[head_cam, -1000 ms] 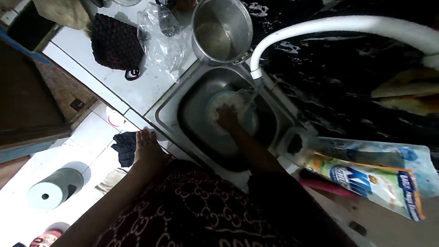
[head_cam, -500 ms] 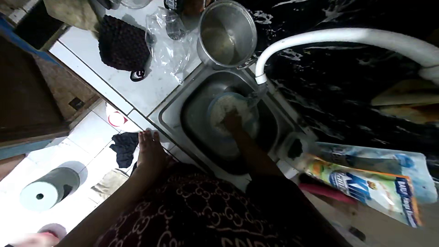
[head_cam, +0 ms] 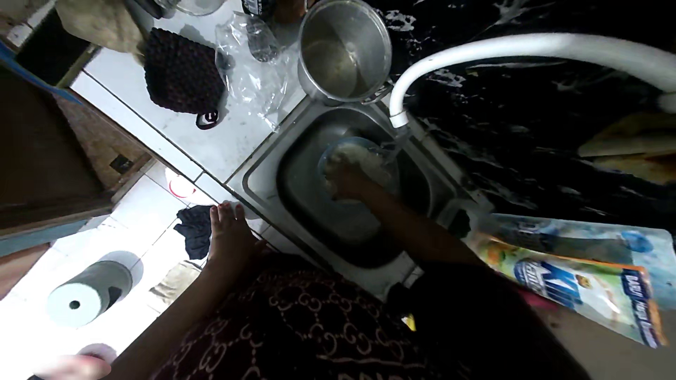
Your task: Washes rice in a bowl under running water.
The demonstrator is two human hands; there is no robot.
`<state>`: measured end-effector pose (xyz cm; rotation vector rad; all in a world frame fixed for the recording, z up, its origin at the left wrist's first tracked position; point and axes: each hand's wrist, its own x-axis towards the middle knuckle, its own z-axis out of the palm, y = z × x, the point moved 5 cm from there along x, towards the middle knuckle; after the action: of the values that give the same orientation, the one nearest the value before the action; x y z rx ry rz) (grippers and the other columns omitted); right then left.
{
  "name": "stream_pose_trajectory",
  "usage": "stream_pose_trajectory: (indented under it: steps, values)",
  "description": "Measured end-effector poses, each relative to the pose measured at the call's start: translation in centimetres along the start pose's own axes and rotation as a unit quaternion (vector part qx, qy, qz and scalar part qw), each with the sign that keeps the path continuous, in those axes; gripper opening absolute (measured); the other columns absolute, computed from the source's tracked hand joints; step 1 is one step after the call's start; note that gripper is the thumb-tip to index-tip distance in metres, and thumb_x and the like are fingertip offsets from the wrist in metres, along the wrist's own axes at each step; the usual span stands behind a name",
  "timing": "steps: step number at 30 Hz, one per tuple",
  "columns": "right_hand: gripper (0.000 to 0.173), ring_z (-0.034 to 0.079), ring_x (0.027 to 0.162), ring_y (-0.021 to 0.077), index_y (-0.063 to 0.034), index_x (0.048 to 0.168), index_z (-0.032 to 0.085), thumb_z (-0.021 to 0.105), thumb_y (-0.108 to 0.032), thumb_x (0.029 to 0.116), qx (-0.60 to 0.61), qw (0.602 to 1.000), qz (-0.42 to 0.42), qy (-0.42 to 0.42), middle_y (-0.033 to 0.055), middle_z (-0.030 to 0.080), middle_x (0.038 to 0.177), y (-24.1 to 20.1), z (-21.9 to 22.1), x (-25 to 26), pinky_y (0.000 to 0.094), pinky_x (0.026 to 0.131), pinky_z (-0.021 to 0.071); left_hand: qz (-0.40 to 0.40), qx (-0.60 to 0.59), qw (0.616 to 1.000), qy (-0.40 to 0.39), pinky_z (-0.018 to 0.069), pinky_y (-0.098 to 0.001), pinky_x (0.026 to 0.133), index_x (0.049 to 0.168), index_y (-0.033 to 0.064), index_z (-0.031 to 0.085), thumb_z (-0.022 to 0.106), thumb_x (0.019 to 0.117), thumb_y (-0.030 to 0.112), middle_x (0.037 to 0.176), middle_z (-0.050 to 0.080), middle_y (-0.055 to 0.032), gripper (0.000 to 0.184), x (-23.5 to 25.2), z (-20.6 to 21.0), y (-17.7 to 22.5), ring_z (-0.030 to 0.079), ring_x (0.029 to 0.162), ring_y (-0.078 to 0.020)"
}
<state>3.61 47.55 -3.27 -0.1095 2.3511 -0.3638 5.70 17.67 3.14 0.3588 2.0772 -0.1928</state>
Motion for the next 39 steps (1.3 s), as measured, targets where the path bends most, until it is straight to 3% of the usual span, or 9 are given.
stream_pose_trajectory:
  steps: [4, 10, 13, 16, 18, 23, 29, 35, 39]
  values:
    - [0.082, 0.017, 0.154, 0.0537, -0.0304, 0.152, 0.052, 0.088, -0.013, 0.0801, -0.008, 1.0, 0.026, 0.004, 0.0149, 0.025, 0.171, 4.1, 3.8, 0.0, 0.0827, 0.11, 0.0253, 0.008, 0.011, 1.0, 0.009, -0.0009, -0.0629, 0.124, 0.159, -0.0119, 0.013, 0.058, 0.0946, 0.064, 0.163, 0.015, -0.0383, 0.109, -0.1, 0.1, -0.2, 0.008, 0.155, -0.0504]
    - [0.053, 0.047, 0.142, 0.045, 0.0033, 0.151, 0.045, 0.056, -0.026, 0.1076, 0.243, 0.927, 0.276, 0.076, 0.0302, 0.049, 0.151, 5.1, -0.4, 1.1, 0.0577, 0.117, 0.0376, 0.008, -0.004, 1.0, 0.004, -0.0031, -0.0622, 0.124, 0.159, -0.0117, 0.009, 0.06, 0.0931, 0.065, 0.163, 0.01, -0.041, 0.113, -0.3, 0.0, -0.2, 0.006, 0.155, -0.0522]
    - [0.051, 0.048, 0.141, 0.0445, -0.0031, 0.147, 0.054, 0.064, -0.028, 0.103, 0.157, 0.965, 0.211, 0.011, 0.0259, 0.053, 0.149, 4.1, 0.0, -0.5, 0.0644, 0.114, 0.0382, 0.026, -0.009, 0.999, 0.032, 0.0008, -0.0639, 0.124, 0.158, -0.0121, 0.017, 0.062, 0.093, 0.063, 0.161, 0.015, -0.0424, 0.109, -0.5, 0.1, -0.2, 0.011, 0.153, -0.0542]
    - [0.087, 0.021, 0.153, 0.054, -0.02, 0.164, 0.03, 0.078, -0.029, 0.0921, 0.106, 0.967, 0.231, 0.014, 0.0246, 0.019, 0.17, 3.8, 2.3, -1.8, 0.0787, 0.11, 0.0303, 0.007, 0.003, 1.0, 0.03, 0.0013, -0.0609, 0.125, 0.159, -0.0115, 0.014, 0.065, 0.0909, 0.063, 0.162, 0.014, -0.0407, 0.112, -0.3, 0.4, -0.2, 0.01, 0.155, -0.0518]
    - [0.075, 0.017, 0.152, 0.0587, -0.0182, 0.165, 0.029, 0.066, -0.025, 0.1001, 0.113, 0.956, 0.269, 0.037, 0.0274, 0.008, 0.171, 4.4, 3.6, -1.4, 0.0806, 0.109, 0.0288, -0.004, 0.013, 1.0, 0.026, 0.0012, -0.0596, 0.125, 0.159, -0.0118, 0.012, 0.064, 0.0908, 0.063, 0.162, 0.012, -0.0407, 0.113, -0.2, 0.5, 0.1, 0.009, 0.155, -0.0511]
    - [0.062, 0.03, 0.153, 0.0454, 0.0006, 0.161, 0.029, 0.055, -0.017, 0.1074, 0.247, 0.93, 0.239, 0.129, 0.0276, 0.029, 0.166, 7.0, 2.5, 0.4, 0.0607, 0.122, 0.0281, 0.0, 0.031, 1.0, 0.001, 0.0, -0.0617, 0.124, 0.159, -0.0107, 0.011, 0.063, 0.0908, 0.065, 0.163, 0.011, -0.0403, 0.114, -0.6, -0.4, 0.4, 0.007, 0.155, -0.0524]
    - [0.077, 0.039, 0.149, 0.0442, -0.0051, 0.158, 0.04, 0.071, -0.043, 0.0984, 0.287, 0.929, 0.233, 0.031, 0.0259, 0.042, 0.159, 6.2, -2.1, -2.8, 0.0625, 0.121, 0.0316, 0.046, 0.048, 0.998, -0.003, -0.0009, -0.0692, 0.121, 0.159, -0.0105, 0.015, 0.055, 0.0946, 0.068, 0.162, 0.017, -0.0386, 0.109, -0.3, -0.9, -0.8, 0.013, 0.154, -0.0523]
    - [0.07, 0.008, 0.156, 0.055, -0.0205, 0.168, 0.016, 0.036, -0.053, 0.1098, 0.23, 0.933, 0.222, 0.164, 0.0212, 0.007, 0.174, 1.8, 2.6, -0.1, 0.084, 0.113, 0.0148, 0.066, 0.07, 0.994, 0.045, 0.0007, -0.0692, 0.122, 0.159, -0.01, 0.018, 0.055, 0.0956, 0.065, 0.16, 0.023, -0.0396, 0.105, -0.6, -0.4, -1.1, 0.018, 0.152, -0.0527]
    - [0.056, 0.018, 0.157, 0.0466, -0.0328, 0.164, 0.033, 0.04, -0.048, 0.1107, 0.188, 0.958, 0.184, 0.112, 0.01, 0.021, 0.173, 2.7, 3.2, -2.6, 0.0806, 0.116, 0.0136, 0.079, 0.083, 0.992, 0.045, 0.0001, -0.0707, 0.121, 0.161, -0.0057, 0.018, 0.054, 0.0961, 0.066, 0.161, 0.026, -0.0354, 0.103, -0.6, -0.5, -1.7, 0.02, 0.153, -0.049]
